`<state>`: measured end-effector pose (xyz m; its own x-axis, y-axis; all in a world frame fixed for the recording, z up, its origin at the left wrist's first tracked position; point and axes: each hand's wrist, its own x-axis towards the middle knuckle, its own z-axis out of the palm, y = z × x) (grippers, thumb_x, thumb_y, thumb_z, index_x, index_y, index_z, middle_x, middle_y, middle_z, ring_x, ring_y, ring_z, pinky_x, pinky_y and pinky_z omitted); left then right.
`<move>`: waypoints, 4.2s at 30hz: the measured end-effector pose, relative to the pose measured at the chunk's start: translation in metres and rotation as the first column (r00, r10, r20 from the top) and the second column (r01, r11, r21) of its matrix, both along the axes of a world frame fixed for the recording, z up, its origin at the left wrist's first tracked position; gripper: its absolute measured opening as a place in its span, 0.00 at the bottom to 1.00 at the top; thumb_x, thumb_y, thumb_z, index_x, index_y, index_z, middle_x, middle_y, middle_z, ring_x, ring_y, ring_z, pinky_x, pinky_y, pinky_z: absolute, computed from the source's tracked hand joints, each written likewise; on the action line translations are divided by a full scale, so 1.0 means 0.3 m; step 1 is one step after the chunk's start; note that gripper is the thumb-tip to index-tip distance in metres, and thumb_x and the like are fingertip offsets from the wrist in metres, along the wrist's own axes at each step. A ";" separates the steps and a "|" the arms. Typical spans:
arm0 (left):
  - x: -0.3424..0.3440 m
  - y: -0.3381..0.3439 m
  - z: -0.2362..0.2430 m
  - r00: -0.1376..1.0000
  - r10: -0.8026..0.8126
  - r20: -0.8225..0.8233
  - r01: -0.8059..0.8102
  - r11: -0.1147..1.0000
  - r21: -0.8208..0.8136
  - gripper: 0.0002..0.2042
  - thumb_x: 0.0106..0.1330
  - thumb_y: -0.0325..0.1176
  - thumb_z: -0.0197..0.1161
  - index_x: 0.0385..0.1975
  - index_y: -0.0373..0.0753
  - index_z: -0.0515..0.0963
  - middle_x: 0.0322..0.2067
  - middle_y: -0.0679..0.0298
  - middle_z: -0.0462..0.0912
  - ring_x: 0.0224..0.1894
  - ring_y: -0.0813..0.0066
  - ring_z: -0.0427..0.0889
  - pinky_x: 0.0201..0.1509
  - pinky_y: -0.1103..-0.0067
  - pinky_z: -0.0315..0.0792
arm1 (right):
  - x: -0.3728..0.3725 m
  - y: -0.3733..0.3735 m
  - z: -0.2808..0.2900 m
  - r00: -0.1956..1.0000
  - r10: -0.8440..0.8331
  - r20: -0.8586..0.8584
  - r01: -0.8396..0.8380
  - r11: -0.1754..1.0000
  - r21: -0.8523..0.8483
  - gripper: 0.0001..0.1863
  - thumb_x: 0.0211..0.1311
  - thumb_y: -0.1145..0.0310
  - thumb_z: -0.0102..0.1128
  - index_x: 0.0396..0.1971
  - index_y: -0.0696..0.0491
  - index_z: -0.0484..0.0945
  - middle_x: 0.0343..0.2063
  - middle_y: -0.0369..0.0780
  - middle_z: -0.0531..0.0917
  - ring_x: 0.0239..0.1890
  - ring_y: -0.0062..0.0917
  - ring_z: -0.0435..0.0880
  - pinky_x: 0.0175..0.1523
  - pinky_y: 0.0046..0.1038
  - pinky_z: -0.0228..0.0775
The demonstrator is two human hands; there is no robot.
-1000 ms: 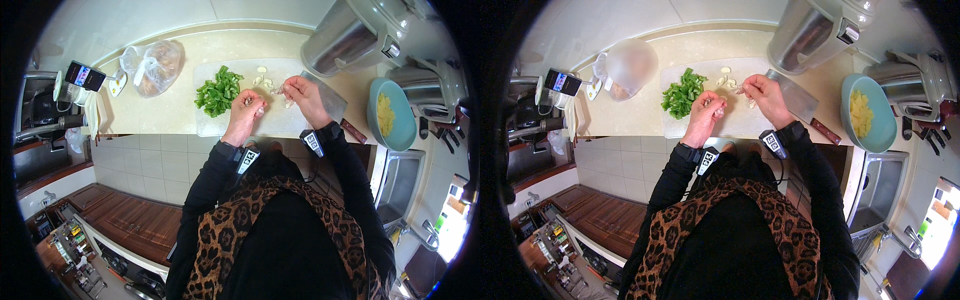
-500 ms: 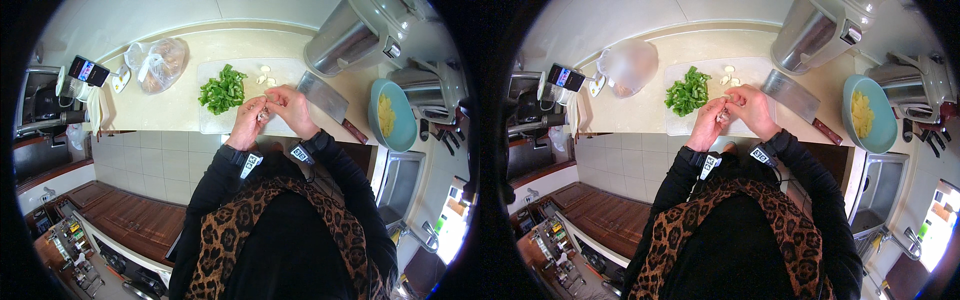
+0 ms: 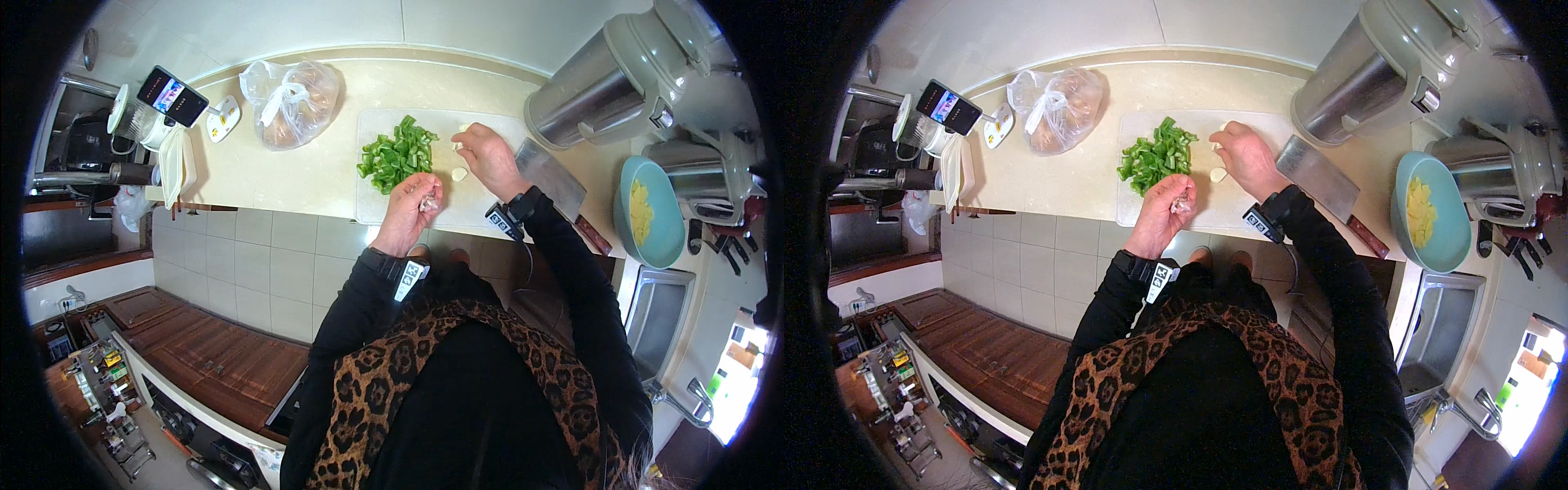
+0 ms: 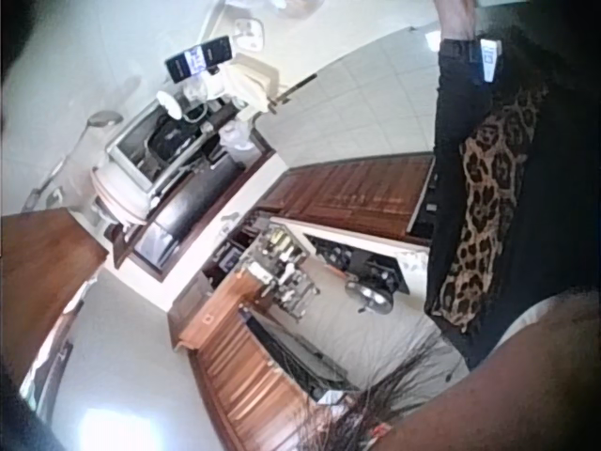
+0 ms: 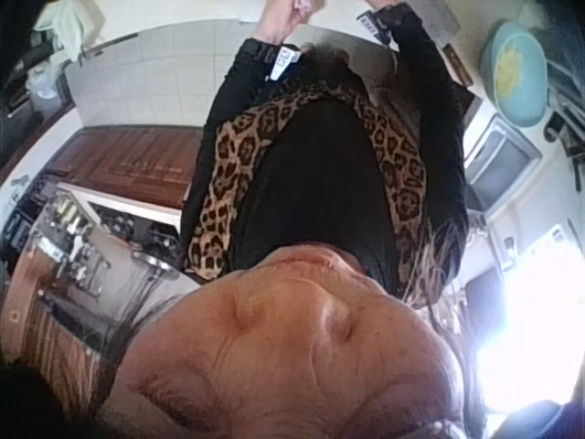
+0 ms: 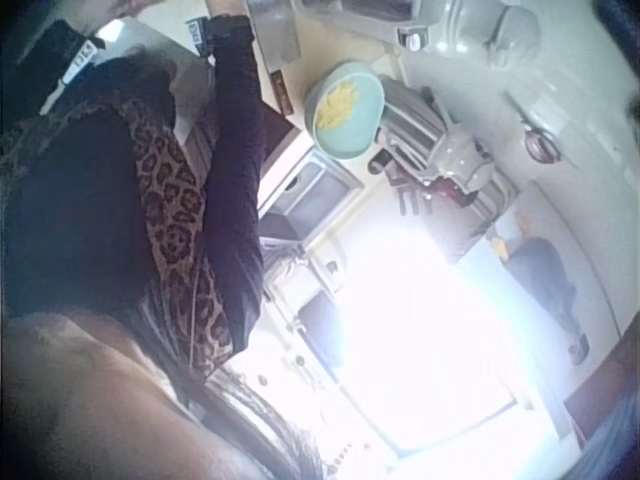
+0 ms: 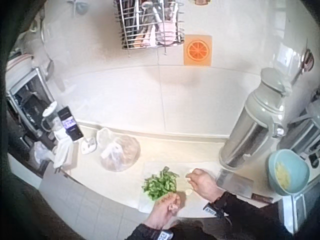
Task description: The person peels garlic cloves by hand, then uses a cleaver to mince the garlic on a cutting board. They wash their hands, rinse a wok under running water, and place the wok on the stovetop.
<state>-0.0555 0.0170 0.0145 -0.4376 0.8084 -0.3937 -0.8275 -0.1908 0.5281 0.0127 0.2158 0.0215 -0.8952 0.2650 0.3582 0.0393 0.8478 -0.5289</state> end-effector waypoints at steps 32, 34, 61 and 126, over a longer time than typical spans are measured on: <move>-0.063 0.024 -0.013 0.999 -0.048 -0.022 0.050 0.996 0.072 0.05 0.68 0.29 0.60 0.34 0.34 0.77 0.27 0.65 0.80 0.27 0.81 0.77 0.27 0.87 0.69 | -0.025 0.006 0.032 0.964 -0.223 0.145 0.265 0.857 -0.442 0.05 0.63 0.75 0.58 0.33 0.60 0.79 0.25 0.39 0.84 0.26 0.18 0.79 0.35 0.20 0.70; -0.067 0.028 -0.018 0.994 -0.098 -0.040 0.103 0.986 0.128 0.05 0.67 0.28 0.60 0.35 0.33 0.77 0.28 0.63 0.81 0.28 0.80 0.79 0.28 0.87 0.71 | 0.004 -0.008 0.048 0.968 -0.218 0.123 0.248 0.784 -0.569 0.06 0.63 0.74 0.59 0.35 0.61 0.80 0.26 0.37 0.84 0.28 0.15 0.79 0.35 0.18 0.70; 0.234 0.067 0.013 0.994 -0.102 0.026 0.104 0.993 -0.064 0.04 0.70 0.31 0.58 0.34 0.39 0.74 0.28 0.66 0.78 0.29 0.81 0.76 0.32 0.84 0.70 | 0.419 0.043 0.022 0.976 -0.214 0.029 0.208 0.892 -0.402 0.04 0.59 0.78 0.62 0.33 0.60 0.81 0.28 0.41 0.83 0.27 0.27 0.81 0.32 0.26 0.71; 0.056 0.101 0.123 0.956 -0.185 -0.227 0.188 0.982 -0.011 0.07 0.72 0.32 0.52 0.34 0.38 0.76 0.27 0.70 0.76 0.25 0.89 0.69 0.28 0.89 0.63 | 0.190 -0.129 0.278 0.984 0.127 -0.124 -0.136 0.988 -0.075 0.05 0.54 0.83 0.59 0.30 0.60 0.74 0.28 0.48 0.77 0.30 0.42 0.79 0.35 0.34 0.72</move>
